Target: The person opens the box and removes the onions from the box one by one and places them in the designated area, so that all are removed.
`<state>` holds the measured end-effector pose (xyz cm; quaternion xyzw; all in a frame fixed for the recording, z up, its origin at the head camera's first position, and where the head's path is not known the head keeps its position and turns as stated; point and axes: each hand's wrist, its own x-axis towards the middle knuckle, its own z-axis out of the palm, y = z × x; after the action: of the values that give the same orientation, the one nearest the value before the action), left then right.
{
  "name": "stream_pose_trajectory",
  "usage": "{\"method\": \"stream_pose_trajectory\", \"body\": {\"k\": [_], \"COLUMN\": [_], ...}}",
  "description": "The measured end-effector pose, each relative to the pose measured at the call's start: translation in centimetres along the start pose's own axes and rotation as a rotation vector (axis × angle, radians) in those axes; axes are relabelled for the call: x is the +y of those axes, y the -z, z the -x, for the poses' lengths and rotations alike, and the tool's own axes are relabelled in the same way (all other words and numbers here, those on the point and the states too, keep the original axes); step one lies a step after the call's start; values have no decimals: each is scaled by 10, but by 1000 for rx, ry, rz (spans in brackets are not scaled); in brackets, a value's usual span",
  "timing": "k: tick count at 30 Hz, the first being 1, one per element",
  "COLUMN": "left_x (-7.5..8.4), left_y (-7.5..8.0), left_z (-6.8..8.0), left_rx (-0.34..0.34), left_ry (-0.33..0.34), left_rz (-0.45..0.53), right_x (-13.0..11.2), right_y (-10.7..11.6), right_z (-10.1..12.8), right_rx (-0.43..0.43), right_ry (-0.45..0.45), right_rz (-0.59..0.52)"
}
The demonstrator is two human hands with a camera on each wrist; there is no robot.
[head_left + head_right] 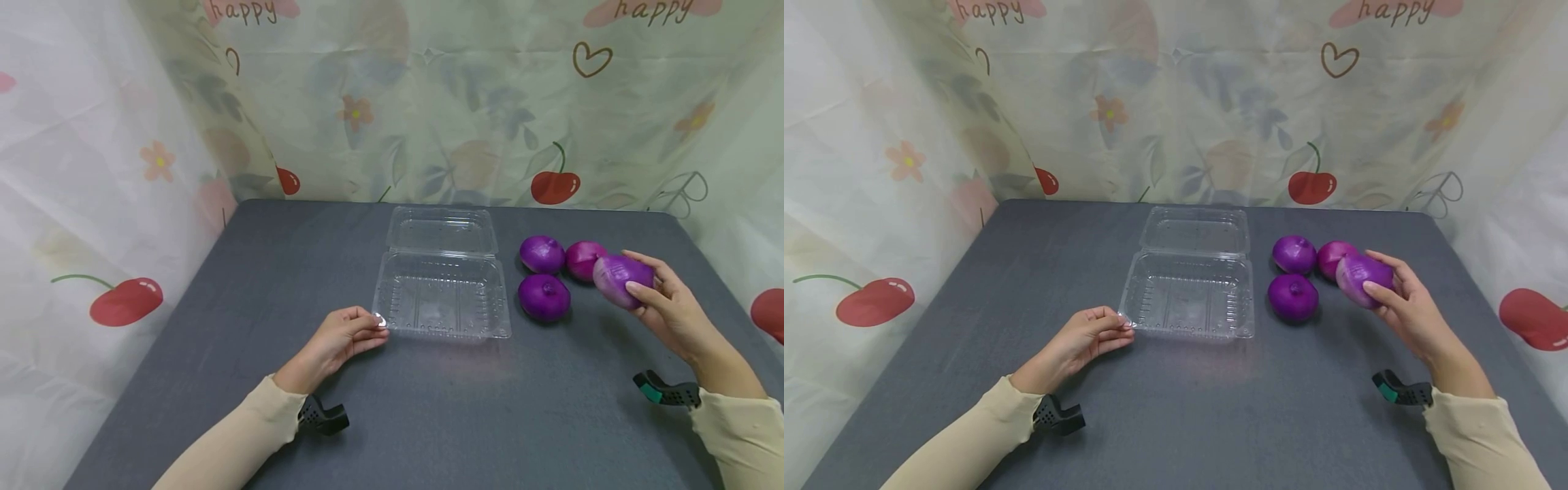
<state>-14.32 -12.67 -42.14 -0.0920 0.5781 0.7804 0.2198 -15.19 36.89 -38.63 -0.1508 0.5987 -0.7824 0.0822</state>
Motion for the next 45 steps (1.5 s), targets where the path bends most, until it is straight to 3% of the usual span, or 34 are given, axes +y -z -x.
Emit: {"method": "stream_pose_trajectory", "body": {"k": [4,9,15,18,27,45], "left_x": [0,0,1,0,-1,1], "left_y": [0,1,1,2,1,0], "left_z": [0,1,2,2,0,1], "left_rx": [-2,1,0,-1,0,17], "left_ry": [-2,0,-4,-5,-1,8], "left_rz": [1,-4,-9,-8,-6,4], "right_x": [1,1,3,4,10,19], "right_y": [0,-2,-4,-5,-7,-8], "right_z": [1,2,-1,-3,-5,-7], "right_rx": [79,221,307,306,267,189], "right_ry": [-37,-128,-244,-290,-369,-404], "right_rz": [61,235,761,908,972,978]}}
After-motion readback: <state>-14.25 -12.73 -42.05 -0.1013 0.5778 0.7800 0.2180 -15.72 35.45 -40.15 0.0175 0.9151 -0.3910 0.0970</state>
